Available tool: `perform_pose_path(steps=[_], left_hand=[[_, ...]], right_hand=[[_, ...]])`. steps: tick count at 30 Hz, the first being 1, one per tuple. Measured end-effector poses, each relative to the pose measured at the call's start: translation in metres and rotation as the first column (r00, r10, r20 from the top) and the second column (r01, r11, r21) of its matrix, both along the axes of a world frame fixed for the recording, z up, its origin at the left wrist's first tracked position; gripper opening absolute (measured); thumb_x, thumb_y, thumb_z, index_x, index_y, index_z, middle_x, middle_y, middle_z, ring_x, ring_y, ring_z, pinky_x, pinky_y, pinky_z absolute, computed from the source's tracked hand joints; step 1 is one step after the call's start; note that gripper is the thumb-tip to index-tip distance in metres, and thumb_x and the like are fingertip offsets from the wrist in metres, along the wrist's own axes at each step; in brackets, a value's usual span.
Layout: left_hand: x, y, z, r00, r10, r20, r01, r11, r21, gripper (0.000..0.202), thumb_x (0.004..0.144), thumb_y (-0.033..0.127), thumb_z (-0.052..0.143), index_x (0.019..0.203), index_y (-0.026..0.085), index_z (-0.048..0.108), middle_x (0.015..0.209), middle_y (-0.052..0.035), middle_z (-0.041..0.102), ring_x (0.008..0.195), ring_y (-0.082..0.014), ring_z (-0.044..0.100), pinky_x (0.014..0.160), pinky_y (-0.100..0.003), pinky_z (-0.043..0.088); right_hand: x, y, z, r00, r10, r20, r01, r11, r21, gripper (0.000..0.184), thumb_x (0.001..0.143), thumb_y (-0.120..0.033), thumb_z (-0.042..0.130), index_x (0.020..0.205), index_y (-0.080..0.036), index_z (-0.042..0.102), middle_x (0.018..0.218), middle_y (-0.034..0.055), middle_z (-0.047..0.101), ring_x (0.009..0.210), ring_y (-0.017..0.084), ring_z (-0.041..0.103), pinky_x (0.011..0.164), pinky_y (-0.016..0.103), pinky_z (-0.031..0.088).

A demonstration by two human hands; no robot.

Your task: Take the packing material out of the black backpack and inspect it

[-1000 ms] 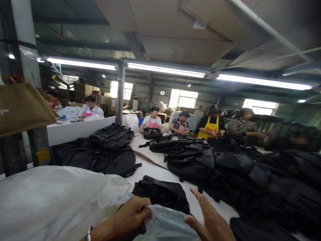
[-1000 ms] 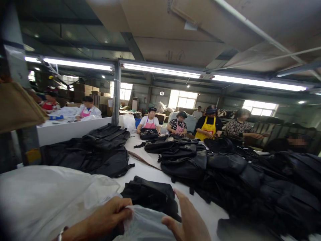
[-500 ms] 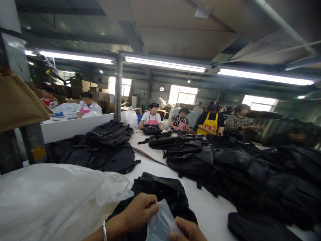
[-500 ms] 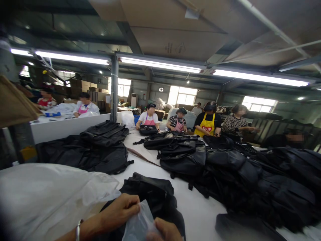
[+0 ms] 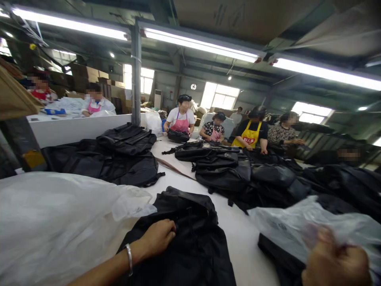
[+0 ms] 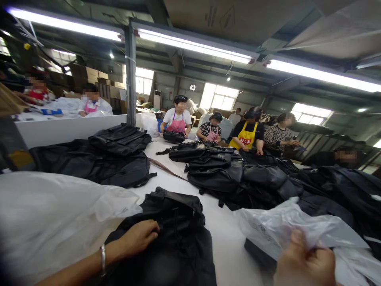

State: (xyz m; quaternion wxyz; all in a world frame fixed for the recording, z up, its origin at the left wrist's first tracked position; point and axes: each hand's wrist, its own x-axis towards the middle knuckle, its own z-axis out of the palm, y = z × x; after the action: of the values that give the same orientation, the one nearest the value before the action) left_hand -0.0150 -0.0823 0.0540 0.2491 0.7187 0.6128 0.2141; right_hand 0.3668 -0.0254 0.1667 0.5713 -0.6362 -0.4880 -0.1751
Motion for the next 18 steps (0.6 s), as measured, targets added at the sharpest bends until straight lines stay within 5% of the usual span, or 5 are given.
perform_pose_path(steps=[2,5,8,13,18], left_hand=[[-0.001,0.007,0.002,0.998,0.064,-0.017,-0.063,0.997,0.053,0.019,0.087,0.024,0.043,0.094,0.019,0.06,0.093,-0.0059,0.064,0.089,-0.0205,0.059,0.081,-0.031,0.044],[-0.002,0.019,0.008,0.988,0.148,-0.039,-0.14,0.978,0.155,0.024,0.092,0.024,0.034,0.103,0.018,0.055,0.1,-0.008,0.059,0.092,-0.0213,0.056,0.086,-0.034,0.042],[-0.001,0.034,0.014,0.97,0.185,-0.16,-0.129,0.942,0.309,0.027,0.093,0.021,0.034,0.111,0.018,0.053,0.109,-0.0087,0.054,0.103,-0.0223,0.051,0.093,-0.036,0.039],[0.0,0.063,0.009,0.906,0.259,-0.334,-0.109,0.906,0.408,0.039,0.09,0.022,0.043,0.128,0.017,0.045,0.126,-0.0121,0.047,0.113,-0.0265,0.046,0.097,-0.04,0.038],[-0.002,0.096,0.0,0.896,0.222,-0.385,-0.076,0.93,0.36,0.051,0.089,0.03,0.048,0.135,0.011,0.04,0.136,-0.0179,0.044,0.13,-0.0324,0.034,0.106,-0.048,0.03]], right_hand=[[-0.026,-0.005,-0.004,0.993,-0.107,0.056,0.111,0.991,-0.073,0.042,0.085,-0.059,0.048,0.087,-0.019,0.059,0.061,0.0065,0.056,0.049,0.02,0.046,0.046,0.032,0.032],[-0.079,-0.003,-0.031,0.941,0.265,0.21,-0.215,0.948,-0.233,0.04,0.09,-0.053,0.041,0.094,-0.019,0.06,0.079,0.0088,0.065,0.067,0.022,0.059,0.059,0.03,0.04],[-0.133,0.003,-0.065,0.781,0.621,0.061,-0.542,0.723,-0.429,0.032,0.095,-0.043,0.036,0.096,-0.021,0.059,0.085,0.0059,0.068,0.073,0.019,0.062,0.066,0.027,0.042],[-0.193,0.022,-0.104,0.534,0.824,-0.189,-0.72,0.325,-0.613,0.027,0.093,-0.034,0.039,0.072,-0.022,0.05,0.065,0.0001,0.06,0.063,0.017,0.058,0.059,0.026,0.039],[-0.21,0.072,-0.125,0.652,0.674,-0.347,-0.722,0.412,-0.556,0.029,0.09,-0.038,0.035,0.074,-0.021,0.052,0.073,0.0031,0.062,0.071,0.02,0.059,0.064,0.028,0.044]])
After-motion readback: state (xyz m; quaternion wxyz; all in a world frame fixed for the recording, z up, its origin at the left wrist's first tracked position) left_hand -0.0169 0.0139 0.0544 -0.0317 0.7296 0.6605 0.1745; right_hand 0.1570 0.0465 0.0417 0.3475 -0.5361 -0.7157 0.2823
